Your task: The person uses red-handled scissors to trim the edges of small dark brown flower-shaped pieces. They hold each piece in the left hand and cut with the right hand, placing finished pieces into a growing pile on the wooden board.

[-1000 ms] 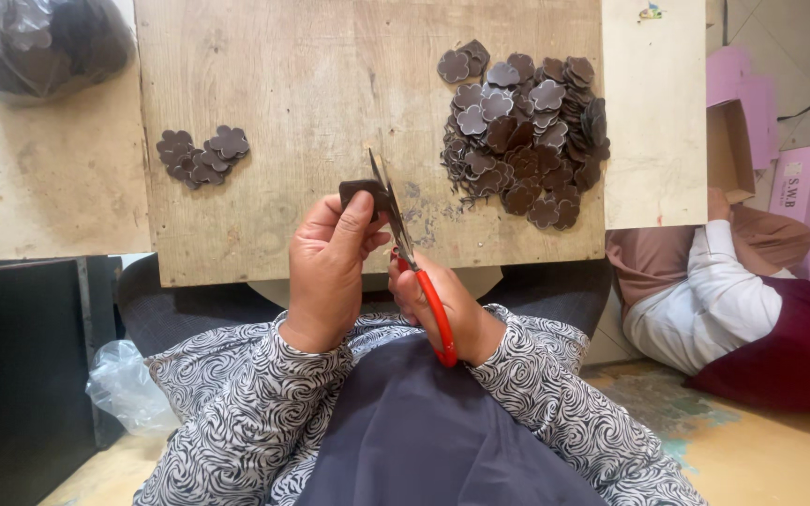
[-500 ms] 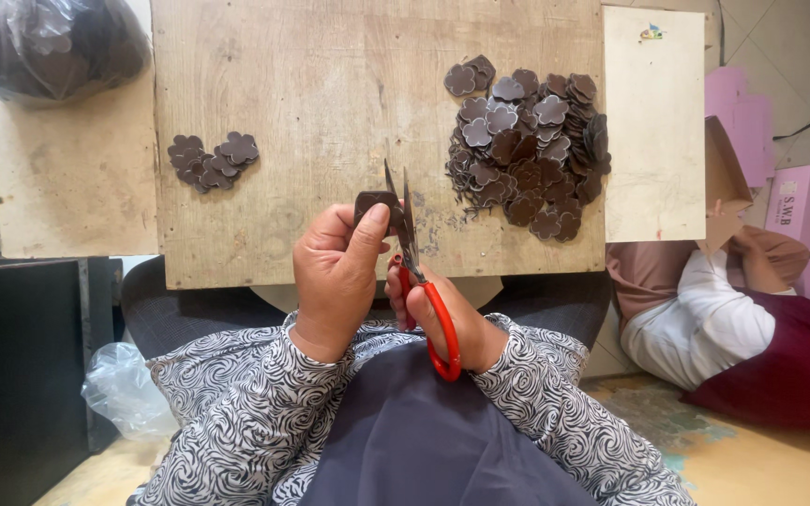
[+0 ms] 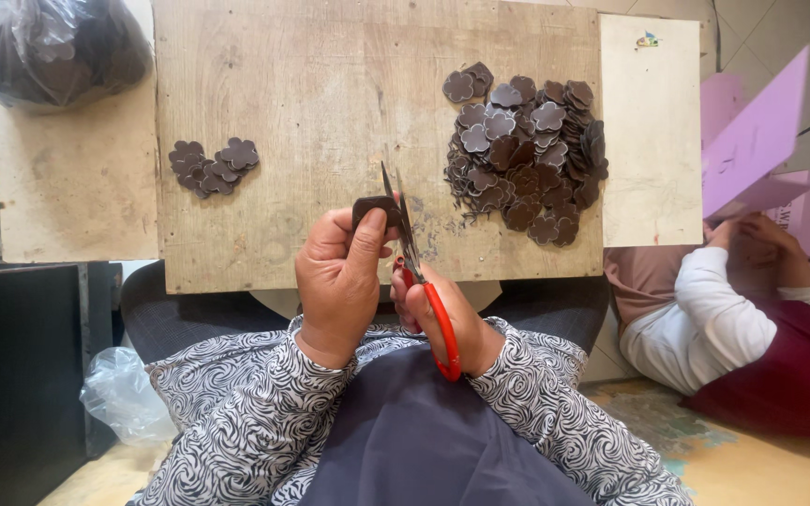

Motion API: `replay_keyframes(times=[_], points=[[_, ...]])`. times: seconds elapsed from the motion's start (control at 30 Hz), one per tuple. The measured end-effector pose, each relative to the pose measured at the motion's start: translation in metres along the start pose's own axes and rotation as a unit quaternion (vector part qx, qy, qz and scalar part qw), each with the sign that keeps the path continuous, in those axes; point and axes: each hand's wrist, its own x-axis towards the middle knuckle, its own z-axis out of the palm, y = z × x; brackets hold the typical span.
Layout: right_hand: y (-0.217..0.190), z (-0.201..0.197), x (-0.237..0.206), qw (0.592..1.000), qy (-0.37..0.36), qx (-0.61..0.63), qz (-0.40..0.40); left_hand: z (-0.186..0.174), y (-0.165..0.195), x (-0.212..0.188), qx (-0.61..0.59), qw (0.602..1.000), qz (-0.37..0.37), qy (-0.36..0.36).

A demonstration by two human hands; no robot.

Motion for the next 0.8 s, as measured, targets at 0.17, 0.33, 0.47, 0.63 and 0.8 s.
replay_keyframes(times=[0.17,0.33,0.47,0.63,0.8], points=[[-0.002,0.002,0.0,1.0,0.004,0.016,-0.006,0.001,0.001,0.001,0.002,1.0,-0.006,0.002],[-0.007,0.0,-0.001,1.0,-0.002,-0.016,0.004,-0.006,0.003,0.003,0.025,1.0,-0.007,0.001],[-0.01,0.001,-0.001,0.999,0.0,-0.039,0.014,-0.011,0.006,0.004,0.023,1.0,-0.016,0.0],[-0.013,0.002,0.0,0.999,-0.01,-0.037,0.019,-0.014,0.008,0.004,0.032,0.999,-0.019,-0.002],[-0.013,0.001,-0.001,0.998,-0.013,-0.055,0.023,-0.018,0.009,0.007,0.033,0.999,-0.032,-0.005]])
